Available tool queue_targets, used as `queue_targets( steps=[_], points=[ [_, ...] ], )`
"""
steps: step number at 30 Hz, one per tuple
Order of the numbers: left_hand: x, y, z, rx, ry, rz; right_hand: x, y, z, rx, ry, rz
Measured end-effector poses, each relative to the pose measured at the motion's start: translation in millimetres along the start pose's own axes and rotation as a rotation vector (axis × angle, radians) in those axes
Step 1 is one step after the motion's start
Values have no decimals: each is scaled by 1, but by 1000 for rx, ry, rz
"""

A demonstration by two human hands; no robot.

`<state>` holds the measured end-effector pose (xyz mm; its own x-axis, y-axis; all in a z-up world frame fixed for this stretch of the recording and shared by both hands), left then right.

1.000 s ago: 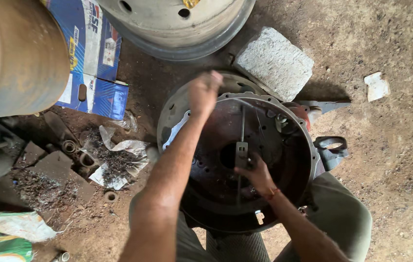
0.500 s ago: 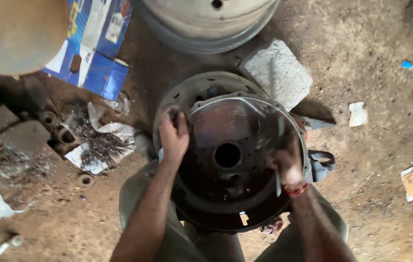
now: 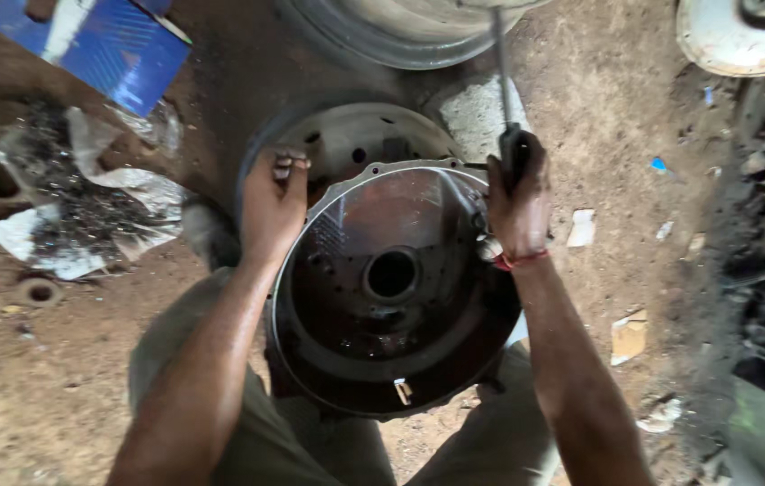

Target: The person works on a large circular metal component, likely a brake drum, using a metal rod and a flat tool to scrape and adjust internal parts. They walk around the cluttered workshop to retrieve a tool and return to continue the repair.

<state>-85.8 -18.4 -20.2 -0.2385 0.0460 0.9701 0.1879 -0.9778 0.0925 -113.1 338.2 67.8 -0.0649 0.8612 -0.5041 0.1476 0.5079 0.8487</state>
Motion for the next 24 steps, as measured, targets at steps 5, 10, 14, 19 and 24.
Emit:
queue_targets(
  steps=[5, 10, 14, 19, 24],
  points=[
    [16, -14, 2, -12, -60, -17, -12, -11, -1, -45, 140, 103],
    [30, -34, 9, -63, -63, 34, -15, -17, 3, -13, 285, 158],
    [44, -43, 12, -85, -172, -27, -7, -32, 7, -212, 405, 273],
    [55, -50, 15, -113, -354, -123, 15, -43, -6, -587, 197, 249],
    [47, -53, 17, -52, -400, -363, -18, -41, -25, -843, 389, 458]
  ],
)
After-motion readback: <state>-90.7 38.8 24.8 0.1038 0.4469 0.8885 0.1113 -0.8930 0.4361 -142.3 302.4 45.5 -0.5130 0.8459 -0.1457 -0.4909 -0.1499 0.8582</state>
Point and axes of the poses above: each hand's wrist, its own z-axis away from the middle knuckle, its own y-axis out of the back of the hand, x = y × z, the point moved 9 cm from there along -z, towards the middle knuckle, and after that the axes turned 3 degrees about z, right-handed, at the moved point
